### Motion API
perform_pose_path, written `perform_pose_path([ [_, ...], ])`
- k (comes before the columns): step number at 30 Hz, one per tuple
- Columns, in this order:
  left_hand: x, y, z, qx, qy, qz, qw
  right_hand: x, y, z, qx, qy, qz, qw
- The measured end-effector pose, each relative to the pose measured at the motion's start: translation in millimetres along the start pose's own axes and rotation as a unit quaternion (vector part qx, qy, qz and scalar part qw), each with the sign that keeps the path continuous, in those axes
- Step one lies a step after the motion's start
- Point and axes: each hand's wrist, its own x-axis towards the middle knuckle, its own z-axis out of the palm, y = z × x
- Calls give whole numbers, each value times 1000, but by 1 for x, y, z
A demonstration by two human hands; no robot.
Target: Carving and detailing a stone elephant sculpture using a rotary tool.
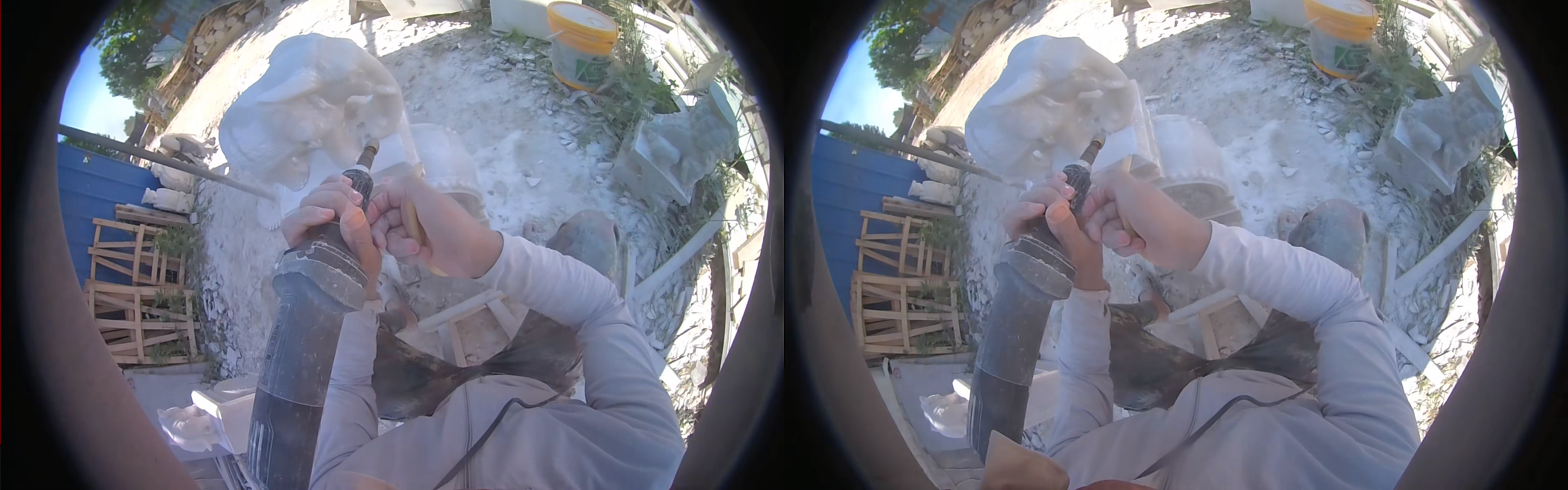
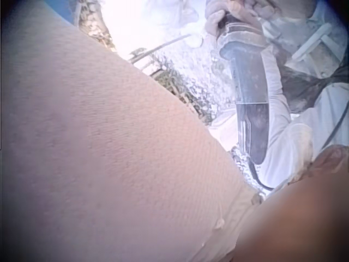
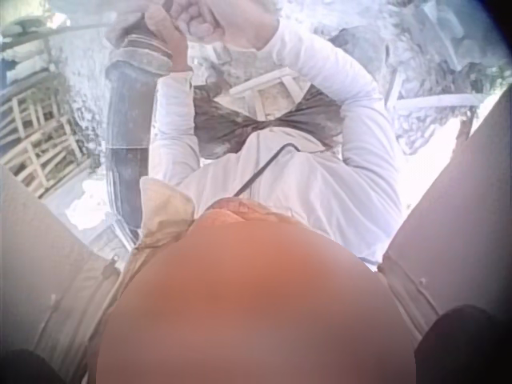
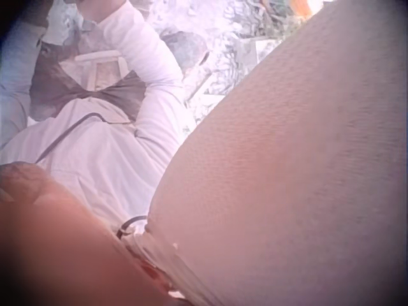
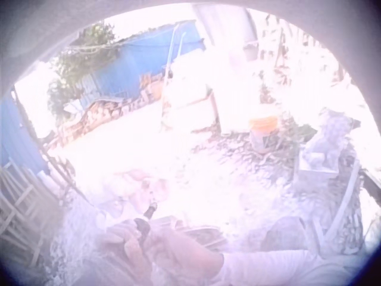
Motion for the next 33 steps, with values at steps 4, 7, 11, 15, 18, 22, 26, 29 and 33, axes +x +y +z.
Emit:
perform_pose_path([
  [4, 17, -8, 4, 38, -77, 43, 995, 13, -17, -4, -86, 16, -11, 996],
  [7, 18, -22, 13, 84, -110, 46, 989, 30, -36, -11, -107, 11, -31, 994],
  [11, 21, -48, 19, 83, -83, 71, 991, 53, -44, -18, -124, 64, -24, 990],
  [15, 20, -65, 24, 110, -74, 58, 990, 68, -44, -21, -159, 110, -93, 977],
  [18, 16, -73, 28, 116, -49, 57, 990, 68, -47, -22, -193, 139, -121, 964],
  [22, 8, -78, 37, 93, 2, 45, 995, 62, -53, -21, -252, 168, -118, 946],
  [26, 4, -78, 42, 108, 24, 30, 993, 61, -53, -18, -276, 168, -162, 932],
  [29, 3, -79, 46, 83, 48, 12, 995, 60, -57, -16, -313, 167, -207, 912],
  [33, 3, -77, 50, 86, 58, 10, 995, 53, -65, -15, -290, 160, -113, 937],
])
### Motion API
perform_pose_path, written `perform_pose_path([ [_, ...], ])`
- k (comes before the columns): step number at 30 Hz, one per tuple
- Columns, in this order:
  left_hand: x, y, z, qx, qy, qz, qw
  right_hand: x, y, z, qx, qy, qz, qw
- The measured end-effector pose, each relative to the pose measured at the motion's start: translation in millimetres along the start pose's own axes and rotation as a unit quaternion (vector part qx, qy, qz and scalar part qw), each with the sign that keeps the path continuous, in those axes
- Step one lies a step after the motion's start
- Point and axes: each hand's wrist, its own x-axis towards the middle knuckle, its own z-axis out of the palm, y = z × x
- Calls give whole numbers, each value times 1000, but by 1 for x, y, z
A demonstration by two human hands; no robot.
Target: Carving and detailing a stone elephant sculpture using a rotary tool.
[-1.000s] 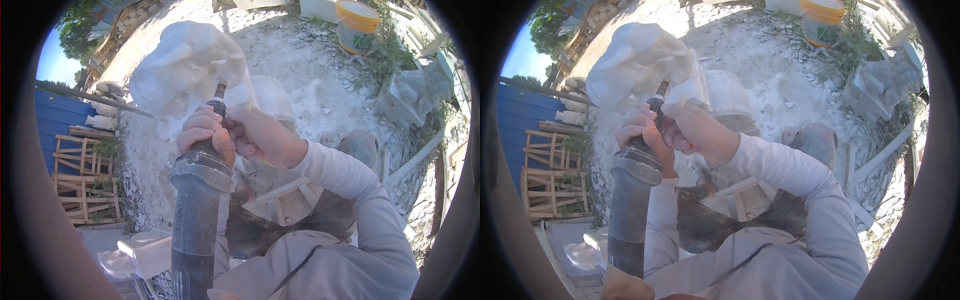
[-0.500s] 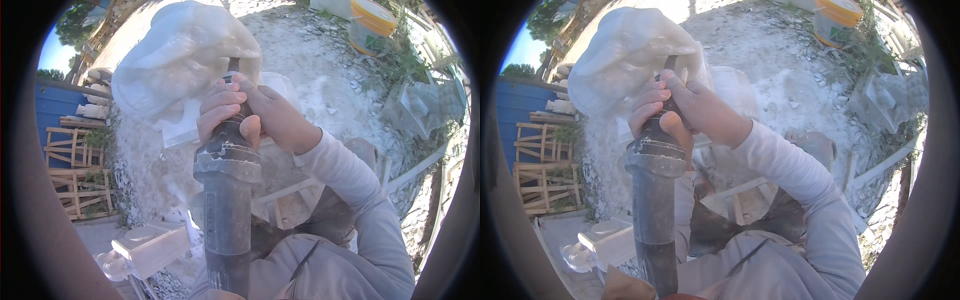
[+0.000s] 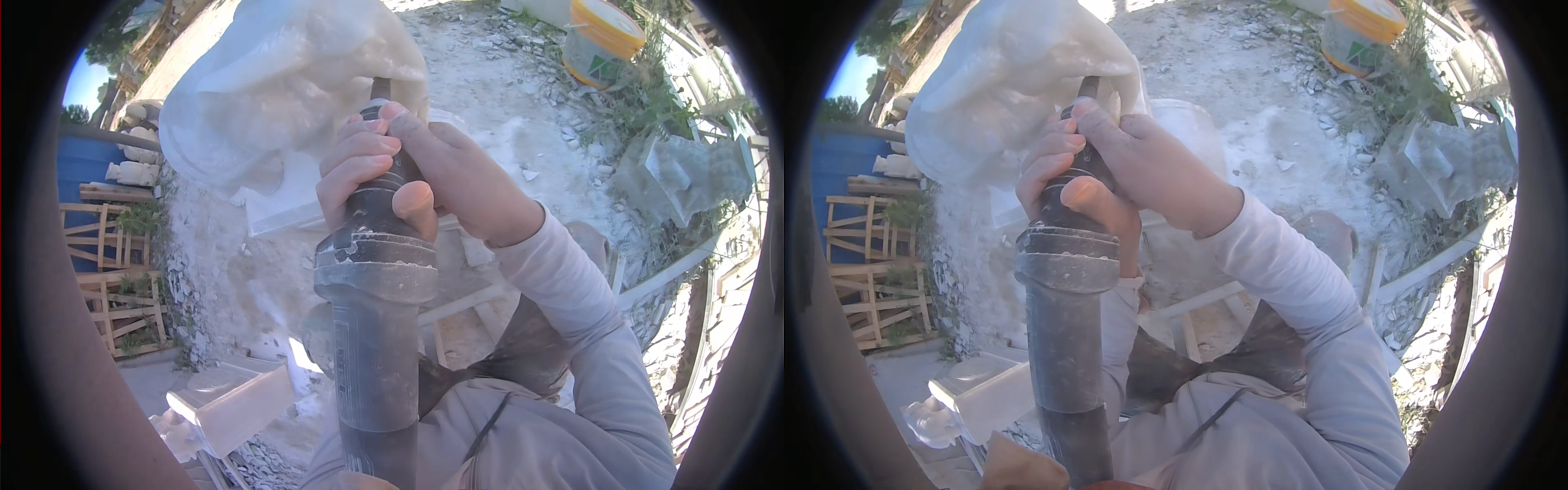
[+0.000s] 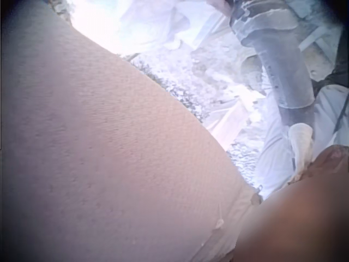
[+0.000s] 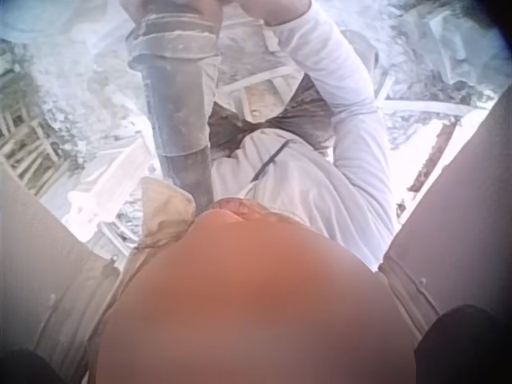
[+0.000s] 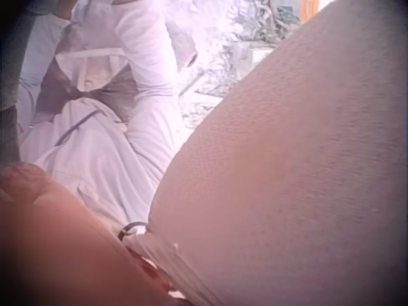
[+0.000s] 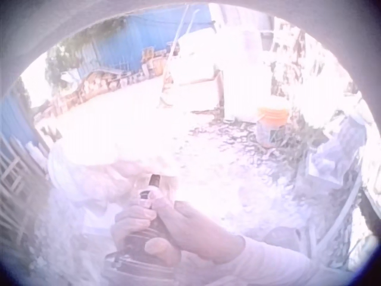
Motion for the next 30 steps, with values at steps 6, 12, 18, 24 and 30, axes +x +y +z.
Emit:
perform_pose_path([
  [6, 1, 3, 0, 26, -19, 28, 999, -2, 1, -4, -24, -5, -12, 1000],
  [12, 2, 9, -4, 43, -30, 6, 999, 1, 4, -4, 3, -9, 21, 1000],
  [18, 1, 10, 1, -17, 6, -18, 1000, -5, 2, -4, -57, -12, 31, 998],
  [24, 2, 11, -4, 48, -40, 4, 998, -4, 8, -6, -111, -29, -42, 993],
  [30, 2, 9, -3, 47, -31, 5, 998, -4, 17, -13, -192, -38, -120, 973],
])
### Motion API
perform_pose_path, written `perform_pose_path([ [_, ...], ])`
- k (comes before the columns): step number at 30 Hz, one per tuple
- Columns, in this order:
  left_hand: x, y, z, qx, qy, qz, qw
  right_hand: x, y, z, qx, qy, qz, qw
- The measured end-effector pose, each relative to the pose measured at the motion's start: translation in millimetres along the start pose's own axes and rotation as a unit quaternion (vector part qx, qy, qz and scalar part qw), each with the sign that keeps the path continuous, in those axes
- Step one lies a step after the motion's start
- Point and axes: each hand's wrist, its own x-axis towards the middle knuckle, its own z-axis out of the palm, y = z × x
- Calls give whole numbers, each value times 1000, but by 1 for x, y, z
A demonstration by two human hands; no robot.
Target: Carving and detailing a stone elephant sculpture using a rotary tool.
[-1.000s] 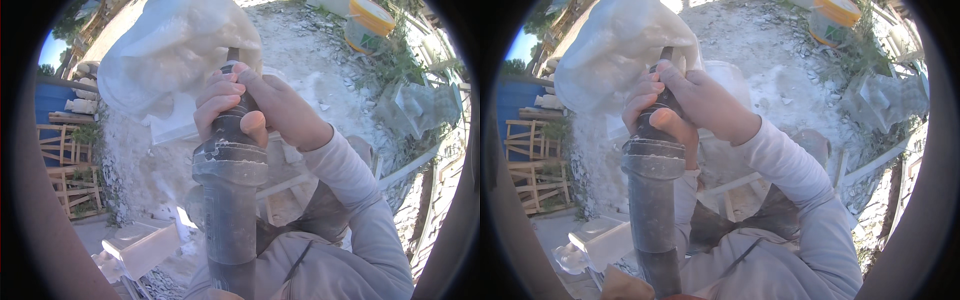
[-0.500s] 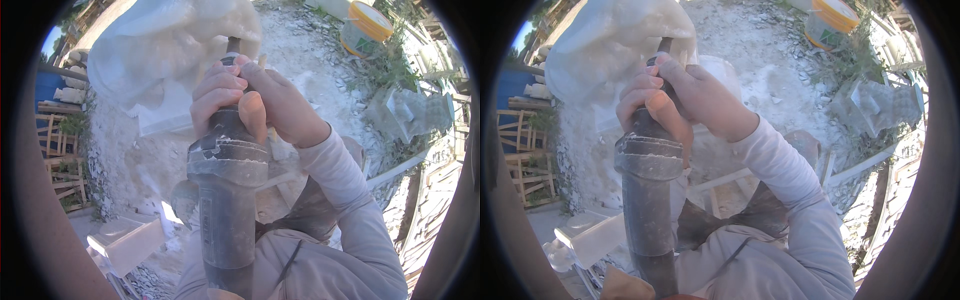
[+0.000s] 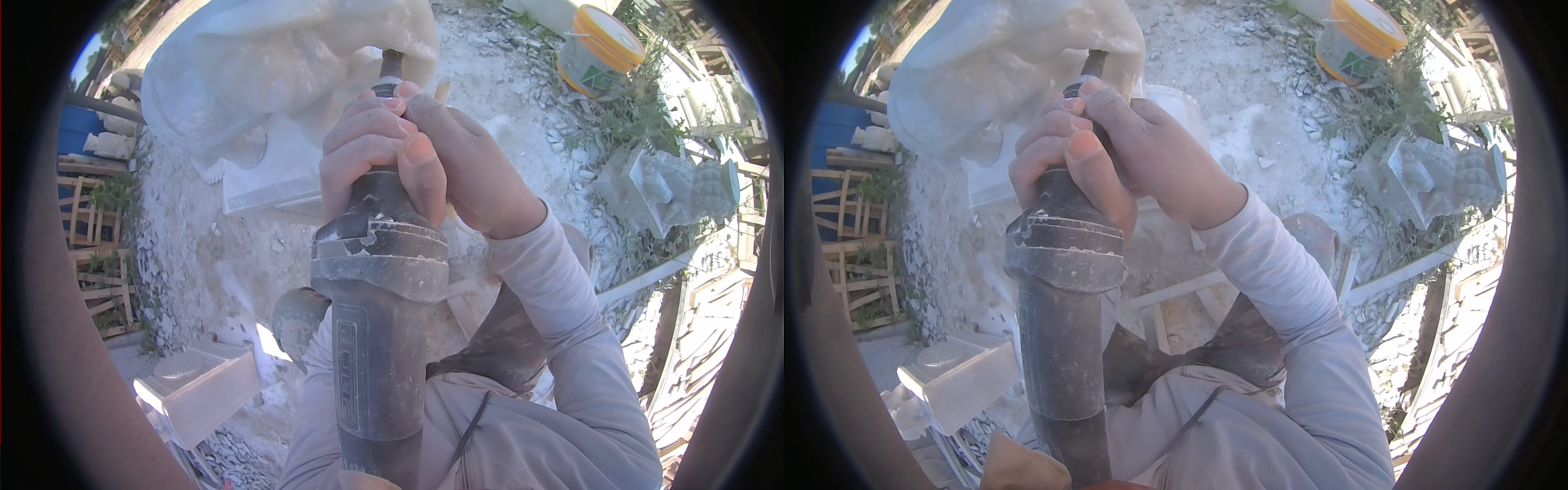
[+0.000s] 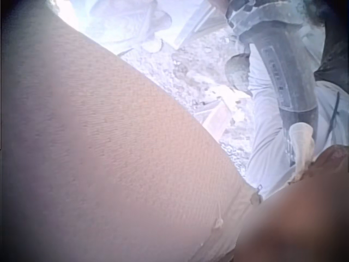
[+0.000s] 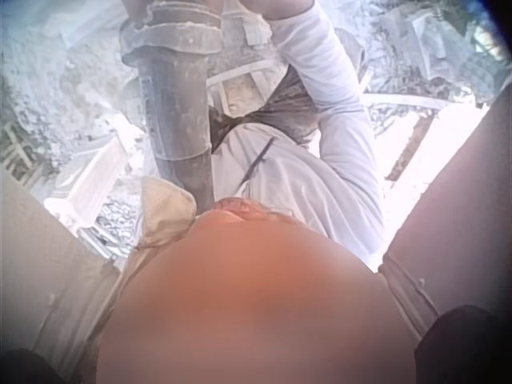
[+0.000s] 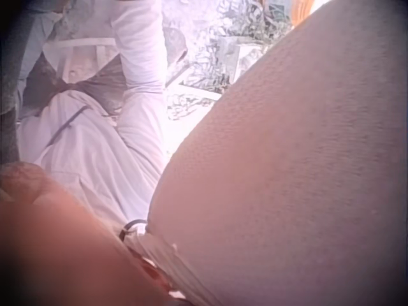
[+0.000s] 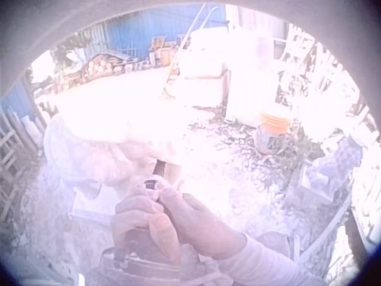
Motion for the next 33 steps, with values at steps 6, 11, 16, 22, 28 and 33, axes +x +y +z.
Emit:
perform_pose_path([
  [6, 0, 1, -2, -1, -8, -4, 1000, 1, 5, 3, 16, 8, -41, 999],
  [11, 0, 4, -2, 10, -8, -18, 1000, 0, 3, 1, -73, 10, -89, 993],
  [16, 0, 4, 0, 5, 0, -19, 1000, 2, 3, 2, 9, -7, -31, 999],
  [22, 0, 1, 0, 3, 7, -5, 1000, 2, 4, 4, 130, -1, 21, 991],
  [28, -2, -2, 0, -12, 8, -8, 1000, 2, 2, 8, 78, 21, 7, 997],
  [33, -2, -3, -1, -6, 2, -8, 1000, 7, -1, 11, 214, 74, 119, 967],
])
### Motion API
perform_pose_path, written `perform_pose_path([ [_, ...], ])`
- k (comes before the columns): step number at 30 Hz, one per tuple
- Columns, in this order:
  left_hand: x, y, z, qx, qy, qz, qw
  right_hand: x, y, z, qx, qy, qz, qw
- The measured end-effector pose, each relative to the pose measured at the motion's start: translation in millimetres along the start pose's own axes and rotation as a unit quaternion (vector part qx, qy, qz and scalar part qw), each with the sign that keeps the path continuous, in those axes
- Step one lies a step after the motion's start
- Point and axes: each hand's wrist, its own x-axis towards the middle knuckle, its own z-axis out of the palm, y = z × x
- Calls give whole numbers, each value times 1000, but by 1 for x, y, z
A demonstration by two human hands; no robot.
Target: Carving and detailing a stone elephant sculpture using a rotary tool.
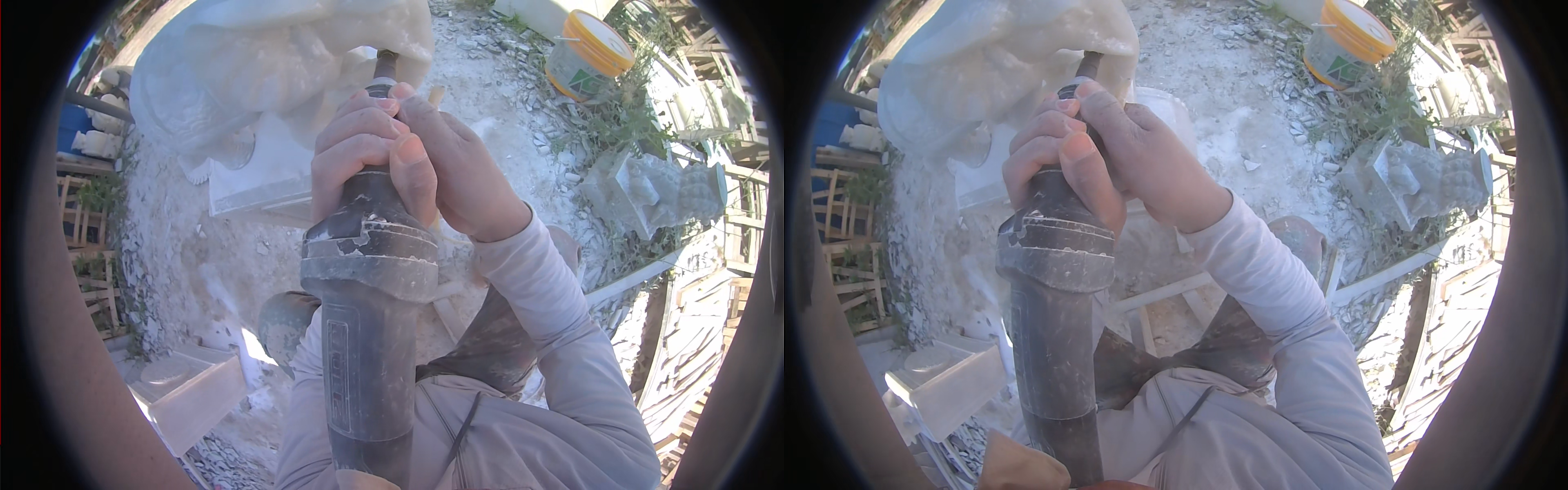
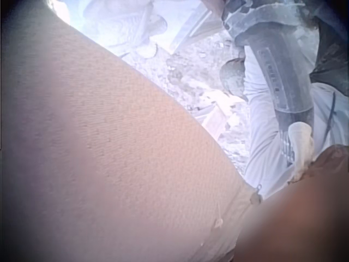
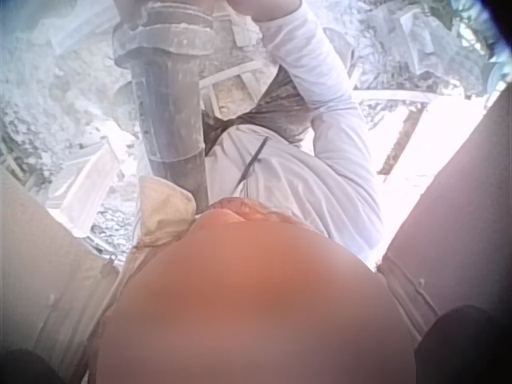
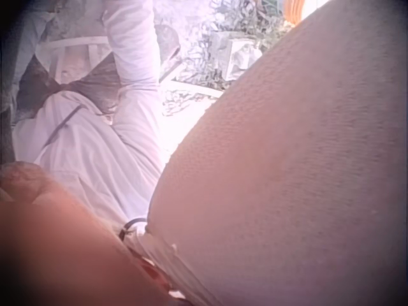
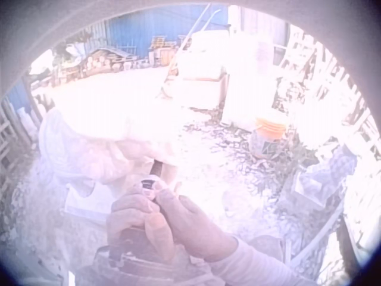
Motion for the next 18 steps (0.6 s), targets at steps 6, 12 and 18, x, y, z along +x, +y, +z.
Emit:
perform_pose_path([
  [6, -1, -1, 0, -9, 2, -5, 1000, 4, 1, 0, 51, -16, 16, 998],
  [12, -1, 0, 0, -16, 6, -12, 1000, 2, 3, -1, 31, -2, 5, 1000],
  [18, 0, 0, -1, -6, 2, -5, 1000, -1, 9, -5, -83, -28, -62, 994],
])
